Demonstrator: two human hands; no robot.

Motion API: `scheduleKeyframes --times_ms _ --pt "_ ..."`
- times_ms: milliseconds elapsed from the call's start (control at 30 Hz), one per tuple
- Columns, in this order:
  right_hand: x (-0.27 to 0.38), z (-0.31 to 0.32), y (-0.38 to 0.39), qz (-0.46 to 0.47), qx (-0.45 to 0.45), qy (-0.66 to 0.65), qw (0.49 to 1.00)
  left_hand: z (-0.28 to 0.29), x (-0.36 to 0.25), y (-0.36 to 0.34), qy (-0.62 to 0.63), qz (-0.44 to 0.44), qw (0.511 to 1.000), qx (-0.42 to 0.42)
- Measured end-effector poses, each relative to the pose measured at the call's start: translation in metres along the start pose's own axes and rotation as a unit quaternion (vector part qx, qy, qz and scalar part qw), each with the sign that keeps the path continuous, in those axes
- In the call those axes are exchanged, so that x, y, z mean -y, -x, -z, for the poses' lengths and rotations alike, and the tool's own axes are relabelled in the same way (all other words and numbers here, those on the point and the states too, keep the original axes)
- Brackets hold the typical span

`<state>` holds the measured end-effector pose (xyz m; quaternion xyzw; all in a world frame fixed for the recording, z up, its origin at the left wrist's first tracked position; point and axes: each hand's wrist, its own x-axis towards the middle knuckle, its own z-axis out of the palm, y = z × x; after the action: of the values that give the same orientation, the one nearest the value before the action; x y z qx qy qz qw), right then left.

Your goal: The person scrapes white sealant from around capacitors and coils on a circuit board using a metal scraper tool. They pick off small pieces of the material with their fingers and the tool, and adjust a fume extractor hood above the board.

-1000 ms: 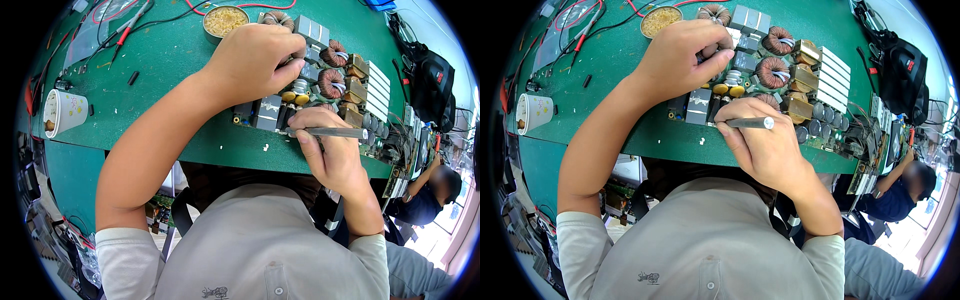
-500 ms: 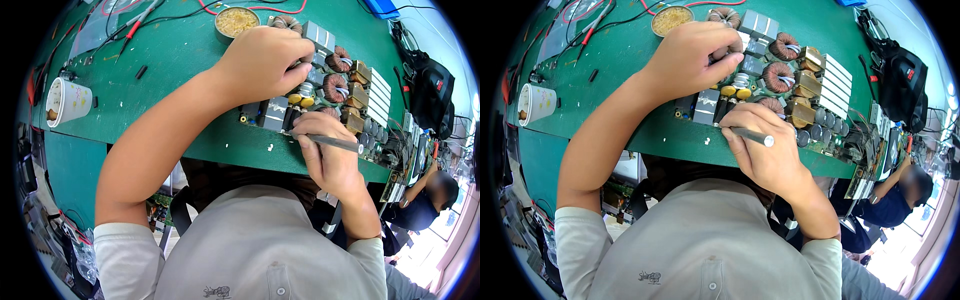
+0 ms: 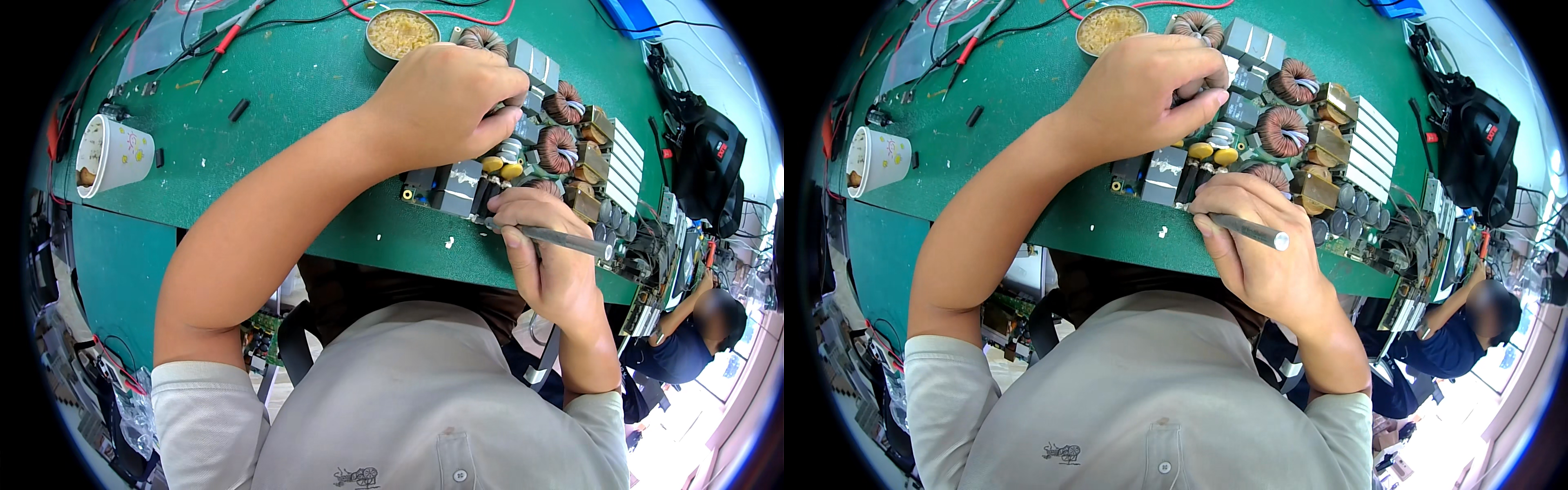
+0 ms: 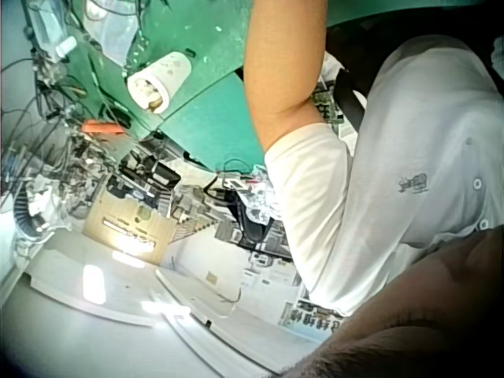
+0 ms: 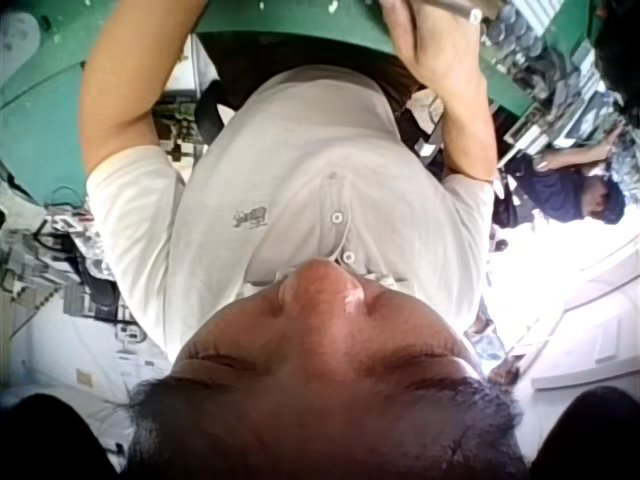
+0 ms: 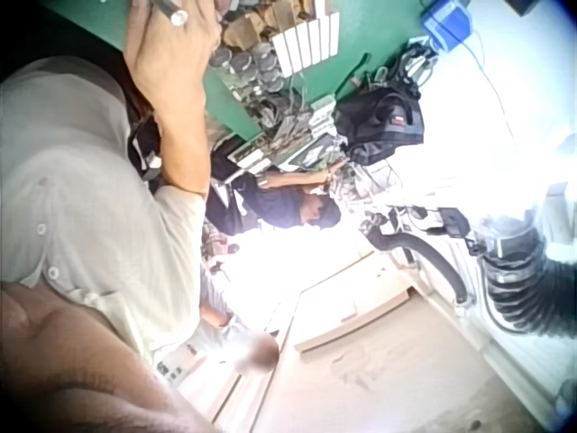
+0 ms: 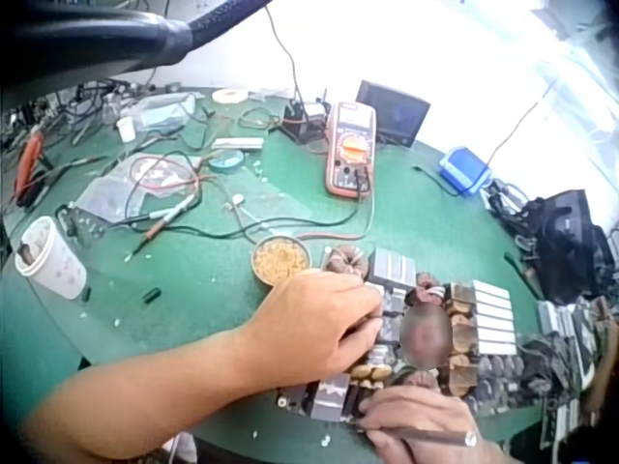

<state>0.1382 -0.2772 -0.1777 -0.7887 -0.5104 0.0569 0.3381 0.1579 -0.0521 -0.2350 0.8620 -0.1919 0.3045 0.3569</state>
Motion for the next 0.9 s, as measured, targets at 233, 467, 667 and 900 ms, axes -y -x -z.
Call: scheduleKeyframes --times_ms 233,467,667,900 --pt "0.003 0.003 -0.006 0.025 0.028 0.015 0.999 0.000 0.000 0.000 -0.002 0.007 1.000 0.006" --pt "0.002 -0.002 -0.003 0.016 0.021 0.020 0.999 -0.001 0.000 0.001 -0.001 0.007 1.000 0.004" --pt "-0.006 -0.003 0.003 -0.040 -0.013 -0.020 0.999 -0.001 0.000 0.000 -0.002 0.013 1.000 0.009" --pt "-0.003 -0.002 -0.002 -0.029 -0.004 0.002 1.000 0.000 -0.001 0.000 -0.009 0.007 1.000 0.006"
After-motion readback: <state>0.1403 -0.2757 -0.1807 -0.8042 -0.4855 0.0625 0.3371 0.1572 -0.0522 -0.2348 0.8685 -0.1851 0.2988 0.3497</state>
